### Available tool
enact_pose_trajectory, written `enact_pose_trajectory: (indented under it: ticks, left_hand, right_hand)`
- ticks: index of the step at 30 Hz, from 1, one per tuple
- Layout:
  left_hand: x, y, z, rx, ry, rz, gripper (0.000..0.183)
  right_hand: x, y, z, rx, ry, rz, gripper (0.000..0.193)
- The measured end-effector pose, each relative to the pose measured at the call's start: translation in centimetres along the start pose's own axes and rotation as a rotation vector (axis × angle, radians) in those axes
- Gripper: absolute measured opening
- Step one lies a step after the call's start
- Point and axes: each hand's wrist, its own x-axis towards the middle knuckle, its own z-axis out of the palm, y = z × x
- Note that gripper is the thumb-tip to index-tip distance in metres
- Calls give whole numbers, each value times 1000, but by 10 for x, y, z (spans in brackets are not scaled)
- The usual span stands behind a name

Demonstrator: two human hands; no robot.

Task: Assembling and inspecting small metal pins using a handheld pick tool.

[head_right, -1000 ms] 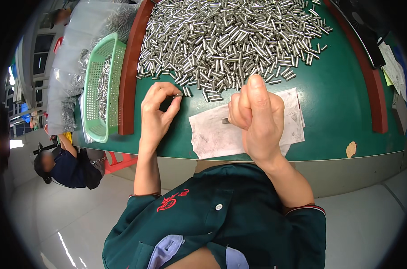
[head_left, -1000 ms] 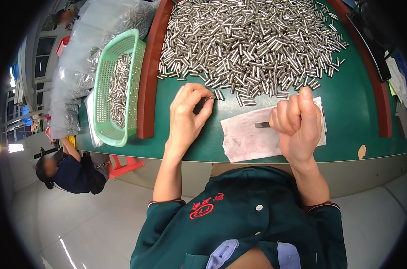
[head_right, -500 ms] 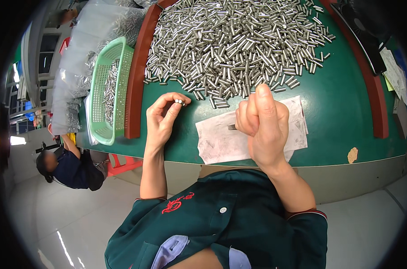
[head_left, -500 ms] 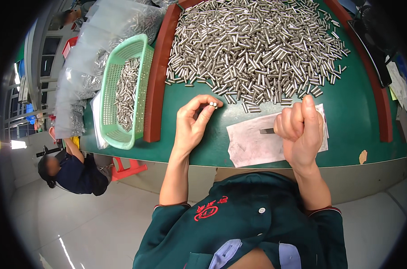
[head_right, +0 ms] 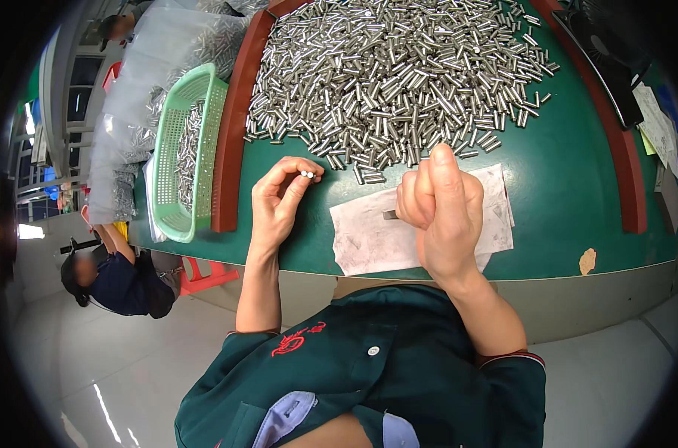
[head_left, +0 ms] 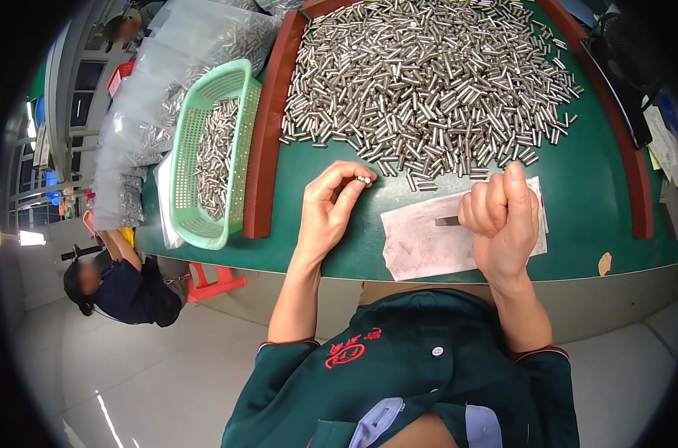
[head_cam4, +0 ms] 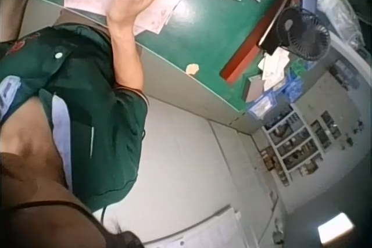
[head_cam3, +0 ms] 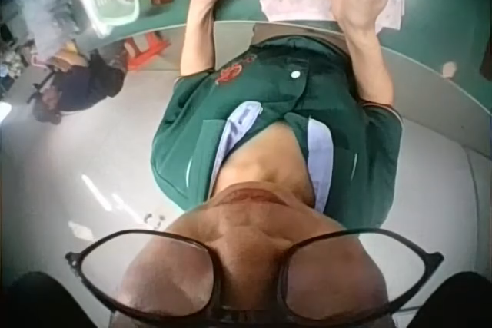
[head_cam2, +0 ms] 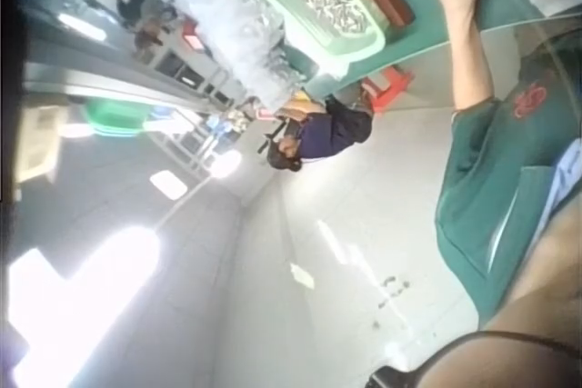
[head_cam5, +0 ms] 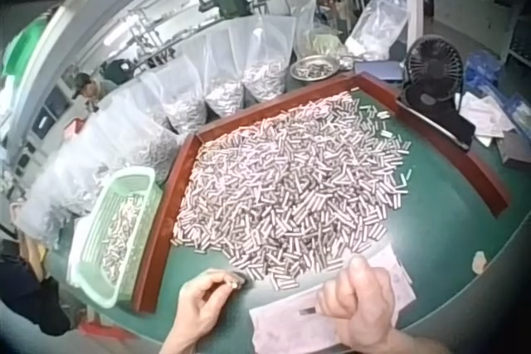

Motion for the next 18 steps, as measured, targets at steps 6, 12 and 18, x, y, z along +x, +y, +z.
enact_pose_trajectory:
  ticks: [6,12,18]
  left_hand:
    - [-2,3,0,130,-30,46,4]
    - [-12,41,30,463,-167,279,15]
    - [-21,33,52,547,-167,279,16]
  right_hand:
    - [-1,-1,-1,-3,11,16,45]
    - [1,-3,4,-66,70,46,46]
    - [1,-2,3,6,67,-5,47]
